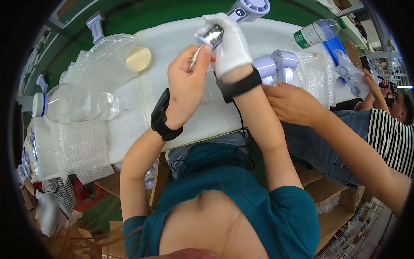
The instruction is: The person picks up a handheld fan, inserts a charging cable into its base to check the display, and then removes the cable. This process is repeated for several fans before they are placed on a conveyor belt.
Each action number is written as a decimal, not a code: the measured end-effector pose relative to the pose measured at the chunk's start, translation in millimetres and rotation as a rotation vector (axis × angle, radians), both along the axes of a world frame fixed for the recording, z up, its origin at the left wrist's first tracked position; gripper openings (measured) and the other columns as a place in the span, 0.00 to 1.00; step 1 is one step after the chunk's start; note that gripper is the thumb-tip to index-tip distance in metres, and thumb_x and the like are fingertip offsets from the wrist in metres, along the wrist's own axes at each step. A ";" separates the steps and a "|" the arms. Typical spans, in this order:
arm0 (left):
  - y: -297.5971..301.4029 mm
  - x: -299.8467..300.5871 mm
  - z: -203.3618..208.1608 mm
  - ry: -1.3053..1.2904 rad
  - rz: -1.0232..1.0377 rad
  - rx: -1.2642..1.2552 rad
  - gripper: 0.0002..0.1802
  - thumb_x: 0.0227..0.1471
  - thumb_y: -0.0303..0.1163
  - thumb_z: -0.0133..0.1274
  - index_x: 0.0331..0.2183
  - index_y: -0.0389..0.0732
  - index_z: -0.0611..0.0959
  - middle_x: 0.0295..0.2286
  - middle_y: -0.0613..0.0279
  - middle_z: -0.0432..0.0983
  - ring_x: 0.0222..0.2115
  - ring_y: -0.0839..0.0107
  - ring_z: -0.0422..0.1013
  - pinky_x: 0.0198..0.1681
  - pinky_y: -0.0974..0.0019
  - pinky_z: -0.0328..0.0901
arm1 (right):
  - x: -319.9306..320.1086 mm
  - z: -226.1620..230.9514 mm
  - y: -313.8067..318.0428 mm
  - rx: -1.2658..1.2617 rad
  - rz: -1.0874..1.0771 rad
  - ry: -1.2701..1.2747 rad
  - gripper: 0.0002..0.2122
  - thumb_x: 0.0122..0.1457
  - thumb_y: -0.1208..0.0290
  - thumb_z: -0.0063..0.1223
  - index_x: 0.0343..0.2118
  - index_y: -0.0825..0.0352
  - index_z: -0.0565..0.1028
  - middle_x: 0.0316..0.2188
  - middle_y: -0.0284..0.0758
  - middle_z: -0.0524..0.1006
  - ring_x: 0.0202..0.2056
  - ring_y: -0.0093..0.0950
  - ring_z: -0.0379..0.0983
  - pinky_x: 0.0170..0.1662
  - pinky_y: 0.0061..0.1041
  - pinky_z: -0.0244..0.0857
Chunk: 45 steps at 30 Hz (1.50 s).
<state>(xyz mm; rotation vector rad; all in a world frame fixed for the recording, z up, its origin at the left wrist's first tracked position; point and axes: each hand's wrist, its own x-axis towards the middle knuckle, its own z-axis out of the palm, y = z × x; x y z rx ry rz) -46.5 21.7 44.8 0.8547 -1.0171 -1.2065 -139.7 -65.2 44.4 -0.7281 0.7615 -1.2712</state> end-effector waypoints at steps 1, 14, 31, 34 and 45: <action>-0.1 -0.2 2.1 0.004 0.082 -0.050 0.13 0.55 0.34 0.45 0.25 0.33 0.74 0.18 0.67 0.68 0.18 0.86 0.57 0.19 0.79 0.54 | 3.3 -5.3 -13.8 -0.034 -0.022 0.140 0.04 0.48 0.76 0.51 0.24 0.67 0.68 0.18 0.34 0.70 0.22 0.27 0.69 0.29 0.26 0.66; -0.6 12.0 -4.1 0.050 0.075 -0.165 0.22 0.58 0.42 0.34 0.22 0.36 0.71 0.13 0.75 0.49 0.16 0.86 0.45 0.18 0.77 0.43 | 86.8 -25.7 -150.2 0.049 0.135 0.806 0.07 0.43 0.73 0.58 0.23 0.66 0.70 0.19 0.31 0.69 0.21 0.23 0.66 0.24 0.21 0.63; -7.6 15.5 -9.6 0.126 -0.046 -0.039 0.16 0.54 0.35 0.32 0.22 0.36 0.68 0.12 0.65 0.52 0.14 0.79 0.49 0.18 0.71 0.47 | 16.7 4.3 -206.5 -0.136 0.188 1.293 0.14 0.55 0.68 0.42 0.42 0.67 0.70 0.35 0.33 0.73 0.34 0.21 0.69 0.37 0.23 0.64; -9.2 18.2 -12.6 0.117 -0.027 -0.020 0.16 0.54 0.34 0.32 0.21 0.36 0.68 0.12 0.67 0.51 0.15 0.81 0.47 0.18 0.72 0.46 | -20.6 25.2 -174.9 -0.124 0.480 0.652 0.13 0.57 0.69 0.39 0.44 0.67 0.70 0.38 0.33 0.73 0.36 0.19 0.69 0.39 0.20 0.61; -0.9 4.5 -16.7 -0.005 -0.121 0.039 0.15 0.54 0.33 0.32 0.20 0.36 0.66 0.13 0.70 0.52 0.16 0.81 0.47 0.19 0.73 0.46 | -105.6 56.3 76.7 -0.222 0.245 1.884 0.23 0.49 0.60 0.53 0.45 0.70 0.68 0.25 0.44 0.74 0.27 0.34 0.73 0.32 0.27 0.65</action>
